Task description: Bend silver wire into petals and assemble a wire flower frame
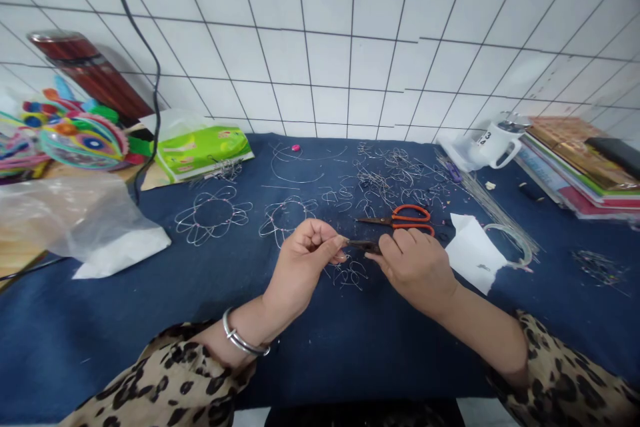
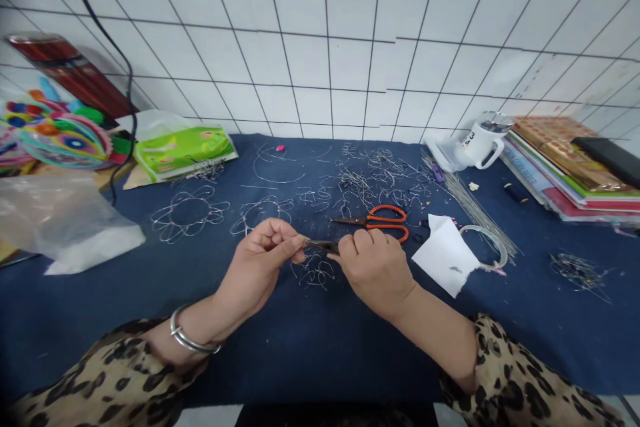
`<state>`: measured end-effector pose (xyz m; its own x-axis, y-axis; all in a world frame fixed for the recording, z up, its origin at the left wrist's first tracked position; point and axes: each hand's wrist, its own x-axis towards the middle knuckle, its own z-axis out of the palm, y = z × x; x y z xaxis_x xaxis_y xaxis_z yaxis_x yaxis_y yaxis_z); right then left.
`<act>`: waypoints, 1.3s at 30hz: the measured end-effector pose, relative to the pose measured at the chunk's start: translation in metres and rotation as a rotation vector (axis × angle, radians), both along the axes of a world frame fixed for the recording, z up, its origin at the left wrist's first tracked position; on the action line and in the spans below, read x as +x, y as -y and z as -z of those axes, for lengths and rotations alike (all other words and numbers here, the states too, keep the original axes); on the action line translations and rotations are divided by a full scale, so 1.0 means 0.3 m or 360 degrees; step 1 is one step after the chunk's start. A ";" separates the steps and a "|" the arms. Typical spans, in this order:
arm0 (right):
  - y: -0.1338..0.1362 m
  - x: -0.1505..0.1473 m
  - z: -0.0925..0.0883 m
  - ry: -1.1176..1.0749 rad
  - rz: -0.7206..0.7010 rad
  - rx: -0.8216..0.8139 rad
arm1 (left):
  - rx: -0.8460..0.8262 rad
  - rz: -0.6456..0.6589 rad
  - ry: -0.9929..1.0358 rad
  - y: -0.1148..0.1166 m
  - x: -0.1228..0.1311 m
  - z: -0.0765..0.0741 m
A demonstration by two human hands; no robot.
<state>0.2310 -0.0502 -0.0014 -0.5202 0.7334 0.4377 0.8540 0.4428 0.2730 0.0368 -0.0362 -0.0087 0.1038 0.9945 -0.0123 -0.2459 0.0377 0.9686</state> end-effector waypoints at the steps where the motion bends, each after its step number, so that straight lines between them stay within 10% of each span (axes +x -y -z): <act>1: -0.002 0.001 0.002 -0.0020 -0.0004 -0.0010 | 0.0007 0.0012 0.0014 0.001 -0.001 -0.001; 22: -0.017 -0.011 0.053 -0.0723 -0.0237 -0.0500 | -0.0204 0.0278 0.0416 0.016 -0.018 -0.029; 30: 0.013 -0.036 -0.011 -0.1315 -0.0060 -0.1441 | 0.0393 -0.0204 -0.0264 0.010 -0.020 -0.027; 39: 0.040 -0.047 -0.040 -0.1789 -0.0079 -0.2237 | 0.0791 -0.0269 -0.0659 0.023 -0.031 0.007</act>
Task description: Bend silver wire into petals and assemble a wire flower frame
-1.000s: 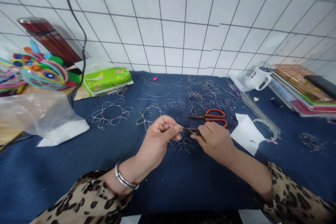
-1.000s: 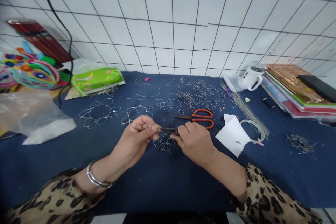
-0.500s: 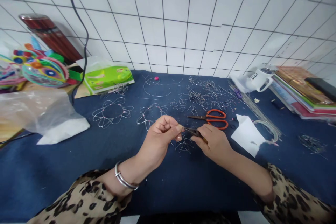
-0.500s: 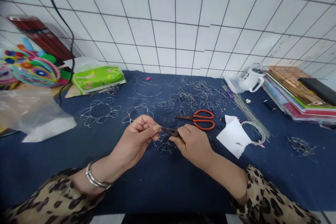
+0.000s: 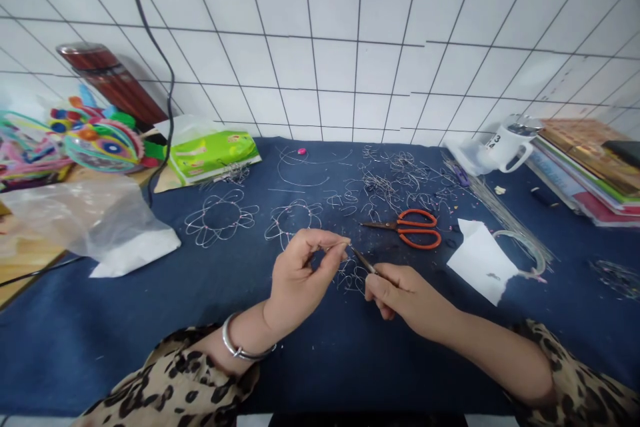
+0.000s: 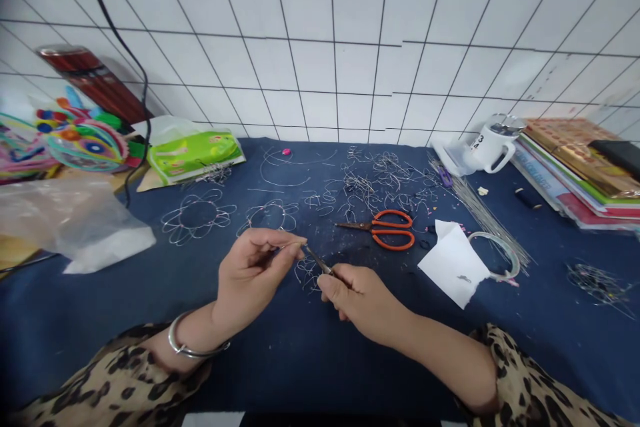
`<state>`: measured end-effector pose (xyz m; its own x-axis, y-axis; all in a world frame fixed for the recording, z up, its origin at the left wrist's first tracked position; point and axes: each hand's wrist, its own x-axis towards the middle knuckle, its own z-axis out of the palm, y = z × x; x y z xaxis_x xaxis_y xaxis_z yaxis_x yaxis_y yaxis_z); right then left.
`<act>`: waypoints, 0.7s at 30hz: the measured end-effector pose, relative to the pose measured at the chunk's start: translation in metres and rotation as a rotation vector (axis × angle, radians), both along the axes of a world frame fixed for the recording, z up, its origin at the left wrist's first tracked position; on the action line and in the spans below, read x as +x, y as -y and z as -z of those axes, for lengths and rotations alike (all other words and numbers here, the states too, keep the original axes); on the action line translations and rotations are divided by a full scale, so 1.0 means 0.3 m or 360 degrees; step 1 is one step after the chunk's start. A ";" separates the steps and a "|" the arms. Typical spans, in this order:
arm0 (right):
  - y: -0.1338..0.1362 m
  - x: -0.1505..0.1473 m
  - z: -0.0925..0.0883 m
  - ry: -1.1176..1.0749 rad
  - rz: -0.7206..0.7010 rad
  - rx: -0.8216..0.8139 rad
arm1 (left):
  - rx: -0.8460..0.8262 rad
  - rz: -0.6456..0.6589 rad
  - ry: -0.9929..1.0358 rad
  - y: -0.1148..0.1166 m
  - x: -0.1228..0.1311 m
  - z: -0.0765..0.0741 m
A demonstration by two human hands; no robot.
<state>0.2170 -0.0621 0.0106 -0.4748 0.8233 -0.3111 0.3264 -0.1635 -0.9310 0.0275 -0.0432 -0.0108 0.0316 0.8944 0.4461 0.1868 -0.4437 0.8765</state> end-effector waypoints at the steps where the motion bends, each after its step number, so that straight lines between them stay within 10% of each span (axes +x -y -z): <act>1: 0.000 -0.001 0.001 -0.0015 0.0005 -0.0014 | 0.0014 -0.0011 -0.0032 -0.001 0.000 0.003; 21: 0.003 -0.001 0.009 0.0066 0.0016 0.0026 | 0.0113 -0.0077 -0.0260 -0.006 -0.004 0.019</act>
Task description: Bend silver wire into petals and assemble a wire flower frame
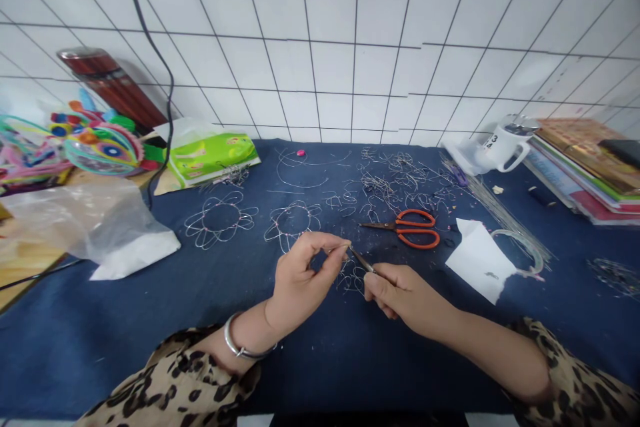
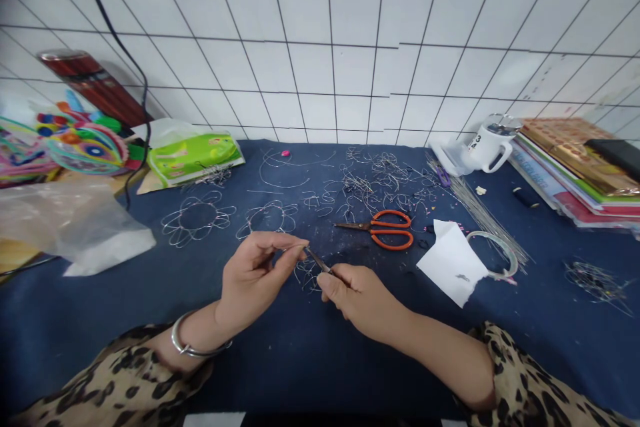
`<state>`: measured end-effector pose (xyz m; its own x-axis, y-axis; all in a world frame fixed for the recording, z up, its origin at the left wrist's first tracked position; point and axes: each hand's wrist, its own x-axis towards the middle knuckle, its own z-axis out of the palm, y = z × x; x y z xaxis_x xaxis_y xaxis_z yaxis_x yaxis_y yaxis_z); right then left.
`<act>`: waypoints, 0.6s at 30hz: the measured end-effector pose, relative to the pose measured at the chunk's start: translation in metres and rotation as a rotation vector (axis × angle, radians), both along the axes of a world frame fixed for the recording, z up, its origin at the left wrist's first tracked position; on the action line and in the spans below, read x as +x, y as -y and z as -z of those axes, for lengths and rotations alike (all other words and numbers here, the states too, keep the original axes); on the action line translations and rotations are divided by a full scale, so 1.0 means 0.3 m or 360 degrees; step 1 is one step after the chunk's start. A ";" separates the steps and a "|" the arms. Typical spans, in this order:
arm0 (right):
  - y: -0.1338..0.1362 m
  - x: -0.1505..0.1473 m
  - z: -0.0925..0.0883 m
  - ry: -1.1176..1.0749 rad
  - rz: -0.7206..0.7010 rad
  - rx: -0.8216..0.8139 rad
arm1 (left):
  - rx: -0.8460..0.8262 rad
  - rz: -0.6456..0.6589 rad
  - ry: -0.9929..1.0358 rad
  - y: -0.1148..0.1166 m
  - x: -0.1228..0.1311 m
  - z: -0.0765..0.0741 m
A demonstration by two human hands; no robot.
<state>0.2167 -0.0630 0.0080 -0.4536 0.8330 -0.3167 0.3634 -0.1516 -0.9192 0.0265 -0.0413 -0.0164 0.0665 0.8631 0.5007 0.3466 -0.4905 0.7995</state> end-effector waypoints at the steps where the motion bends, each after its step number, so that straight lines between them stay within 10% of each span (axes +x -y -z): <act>1: 0.000 0.000 0.001 0.0000 0.0002 0.0004 | 0.0003 0.0001 -0.0002 0.000 0.000 0.001; 18: 0.003 -0.001 0.011 -0.0001 0.0016 -0.0082 | 0.0338 -0.0115 -0.0385 -0.003 0.004 -0.035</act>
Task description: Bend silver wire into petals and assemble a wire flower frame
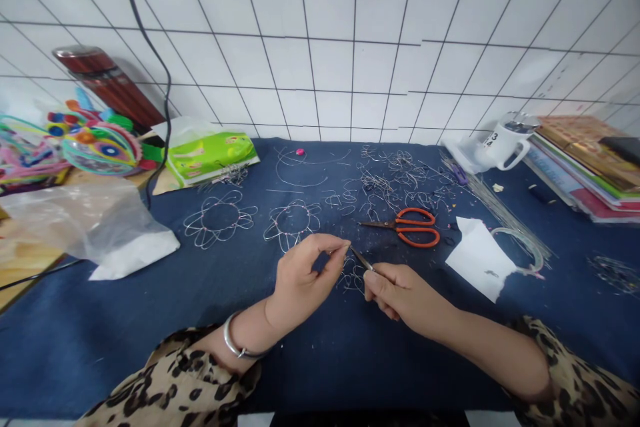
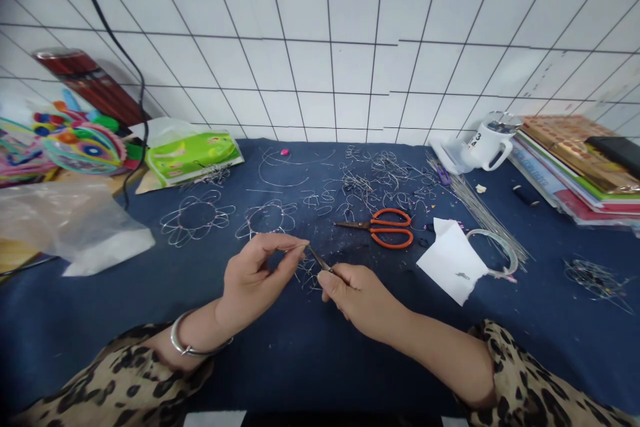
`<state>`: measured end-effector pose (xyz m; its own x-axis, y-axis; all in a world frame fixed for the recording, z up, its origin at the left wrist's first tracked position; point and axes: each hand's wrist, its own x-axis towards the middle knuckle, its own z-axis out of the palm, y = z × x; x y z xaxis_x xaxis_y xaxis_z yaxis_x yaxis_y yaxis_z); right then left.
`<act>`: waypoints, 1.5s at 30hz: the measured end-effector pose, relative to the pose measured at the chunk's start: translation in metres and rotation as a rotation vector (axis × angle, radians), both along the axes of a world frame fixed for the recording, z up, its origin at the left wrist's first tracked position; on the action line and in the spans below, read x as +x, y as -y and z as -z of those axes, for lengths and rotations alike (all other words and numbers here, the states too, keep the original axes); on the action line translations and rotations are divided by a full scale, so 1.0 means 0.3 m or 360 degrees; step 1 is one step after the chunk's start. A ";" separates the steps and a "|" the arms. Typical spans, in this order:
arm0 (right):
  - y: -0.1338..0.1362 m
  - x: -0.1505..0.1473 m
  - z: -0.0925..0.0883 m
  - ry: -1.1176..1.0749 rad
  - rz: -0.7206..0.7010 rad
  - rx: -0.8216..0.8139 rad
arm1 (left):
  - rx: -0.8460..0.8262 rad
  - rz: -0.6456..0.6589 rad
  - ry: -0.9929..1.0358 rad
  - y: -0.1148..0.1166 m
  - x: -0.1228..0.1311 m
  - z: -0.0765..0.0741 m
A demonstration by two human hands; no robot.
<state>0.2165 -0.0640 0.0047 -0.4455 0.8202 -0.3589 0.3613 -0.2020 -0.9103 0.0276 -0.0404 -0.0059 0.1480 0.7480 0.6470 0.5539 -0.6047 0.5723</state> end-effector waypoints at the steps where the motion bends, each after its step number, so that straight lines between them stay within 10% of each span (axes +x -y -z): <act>1: 0.000 0.000 0.001 0.0010 -0.0003 0.0014 | 0.0004 -0.0006 -0.0015 0.000 0.001 -0.002; 45: -0.029 0.018 0.048 0.0635 -0.0159 0.0911 | -0.0897 0.0602 0.0824 -0.039 -0.016 -0.012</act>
